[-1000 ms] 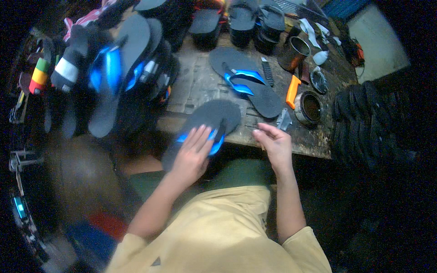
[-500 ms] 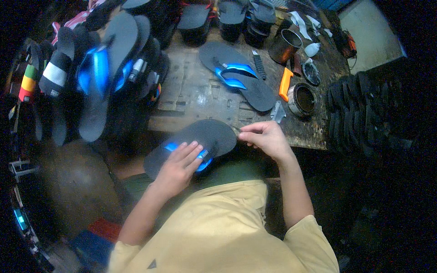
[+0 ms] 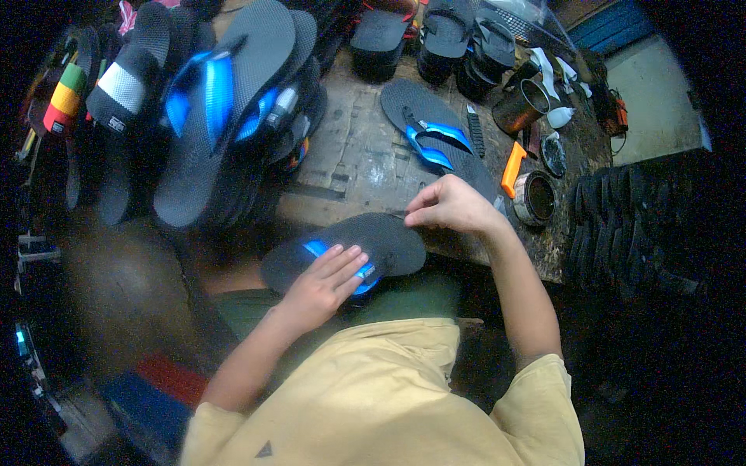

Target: The person picks up pairs of flip-flops and slides from a table, presses the straps onto the soles, and stacks the finished pairs. They handle multiple styles including black, blue, and white-striped models, repeatedly picking, pressing, and stacking them.

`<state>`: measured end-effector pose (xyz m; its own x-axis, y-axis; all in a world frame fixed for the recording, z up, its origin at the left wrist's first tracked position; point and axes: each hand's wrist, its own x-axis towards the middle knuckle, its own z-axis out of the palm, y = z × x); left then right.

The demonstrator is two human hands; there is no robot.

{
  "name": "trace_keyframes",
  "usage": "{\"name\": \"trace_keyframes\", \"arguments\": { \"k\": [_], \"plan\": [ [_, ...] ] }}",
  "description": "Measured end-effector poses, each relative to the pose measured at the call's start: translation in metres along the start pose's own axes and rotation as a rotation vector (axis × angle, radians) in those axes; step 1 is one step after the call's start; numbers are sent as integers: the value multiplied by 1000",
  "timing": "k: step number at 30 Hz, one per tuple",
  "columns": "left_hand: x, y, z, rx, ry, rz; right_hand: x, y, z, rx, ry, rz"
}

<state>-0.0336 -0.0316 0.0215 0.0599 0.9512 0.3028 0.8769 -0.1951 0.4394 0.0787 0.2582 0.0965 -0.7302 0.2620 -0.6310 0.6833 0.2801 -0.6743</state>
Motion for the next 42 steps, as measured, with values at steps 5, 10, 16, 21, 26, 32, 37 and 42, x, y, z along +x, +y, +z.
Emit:
{"name": "trace_keyframes", "arguments": {
  "k": [5, 10, 16, 21, 26, 32, 37, 42],
  "plan": [
    [0, -4, -5, -11, -4, 26, 7, 4, -5, 30, -64, -6],
    [23, -7, -3, -68, -32, 126, -24, 27, -23, 256, 137, -26],
    [69, -2, 19, -120, -90, 296, -26, 46, -20, -111, 159, -367],
    [72, -5, 21, -157, -116, 313, 9, 14, -6, -276, 40, -294],
    [71, -2, 17, -118, -103, 300, 18, 0, -13, -244, -41, -309],
    [79, -15, -9, 73, -139, 128, 4, 39, -66, 283, 487, -314],
    [66, -8, -23, -81, -29, -78, 23, 63, -75, -372, 801, -355],
    [58, 11, -15, -167, 432, -407, 36, 59, -80, -404, 754, -290]
  ]
}}
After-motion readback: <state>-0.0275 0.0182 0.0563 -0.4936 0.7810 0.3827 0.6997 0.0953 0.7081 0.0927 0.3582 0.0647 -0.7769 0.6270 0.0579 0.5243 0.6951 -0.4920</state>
